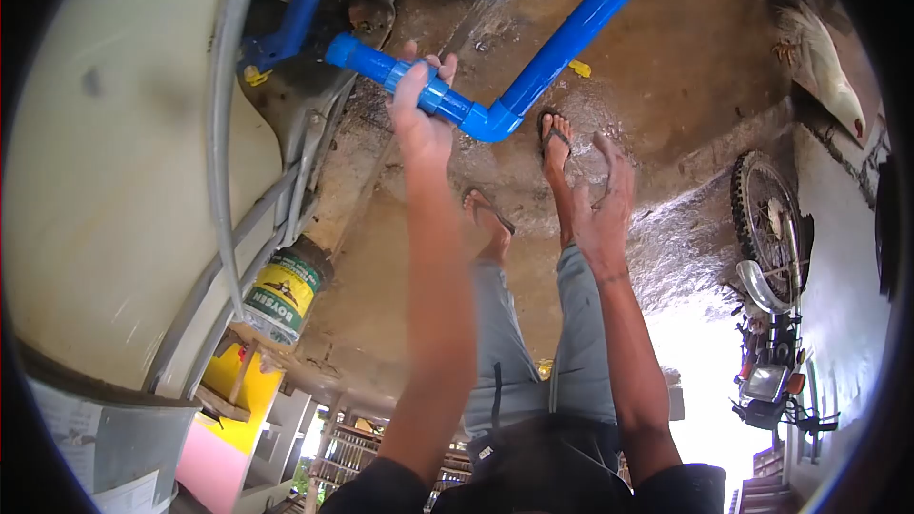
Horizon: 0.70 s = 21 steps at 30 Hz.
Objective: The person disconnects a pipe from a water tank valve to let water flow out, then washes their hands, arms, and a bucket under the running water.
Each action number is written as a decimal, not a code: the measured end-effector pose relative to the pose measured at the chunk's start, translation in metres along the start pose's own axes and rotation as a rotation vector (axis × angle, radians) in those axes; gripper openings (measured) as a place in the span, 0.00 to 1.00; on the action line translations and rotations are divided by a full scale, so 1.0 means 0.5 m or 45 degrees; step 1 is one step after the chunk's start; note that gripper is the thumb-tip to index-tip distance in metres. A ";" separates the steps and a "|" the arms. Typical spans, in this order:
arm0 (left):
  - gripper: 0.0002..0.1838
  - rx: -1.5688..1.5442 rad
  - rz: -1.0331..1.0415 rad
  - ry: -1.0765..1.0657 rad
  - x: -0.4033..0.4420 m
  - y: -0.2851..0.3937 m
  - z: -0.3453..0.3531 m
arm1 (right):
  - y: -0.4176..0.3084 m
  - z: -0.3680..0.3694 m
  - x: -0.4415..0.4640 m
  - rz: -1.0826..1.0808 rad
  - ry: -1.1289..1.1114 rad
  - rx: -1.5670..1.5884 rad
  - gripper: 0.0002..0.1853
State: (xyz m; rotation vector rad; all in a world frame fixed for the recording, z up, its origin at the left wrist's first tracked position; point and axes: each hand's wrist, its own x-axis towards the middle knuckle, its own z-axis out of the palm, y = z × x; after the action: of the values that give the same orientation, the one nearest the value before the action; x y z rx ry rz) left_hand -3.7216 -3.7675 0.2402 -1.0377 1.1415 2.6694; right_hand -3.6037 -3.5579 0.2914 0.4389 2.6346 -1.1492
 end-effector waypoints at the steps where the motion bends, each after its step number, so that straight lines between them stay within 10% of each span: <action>1: 0.33 -0.266 -0.045 -0.247 0.008 -0.001 -0.014 | 0.002 0.013 0.002 0.123 -0.084 0.293 0.32; 5: 0.41 -0.211 -0.235 -0.613 0.022 0.009 -0.031 | 0.008 0.045 0.054 0.532 -0.368 1.219 0.32; 14: 0.19 0.173 -0.129 0.509 -0.003 0.024 0.059 | -0.158 0.127 0.151 0.818 -0.099 1.478 0.27; 20: 0.29 -0.583 -0.113 -0.759 0.051 -0.029 -0.048 | -0.124 0.201 0.149 0.656 -0.109 1.708 0.20; 21: 0.31 -0.492 -0.158 -0.562 0.040 -0.022 -0.044 | -0.114 0.200 0.155 0.648 -0.168 1.710 0.20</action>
State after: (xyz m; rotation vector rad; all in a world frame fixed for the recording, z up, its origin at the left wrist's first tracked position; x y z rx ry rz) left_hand -3.7216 -3.7780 0.2104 -0.4780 0.4800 2.8682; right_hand -3.6868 -3.6549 0.2379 1.0685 1.1330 -2.3964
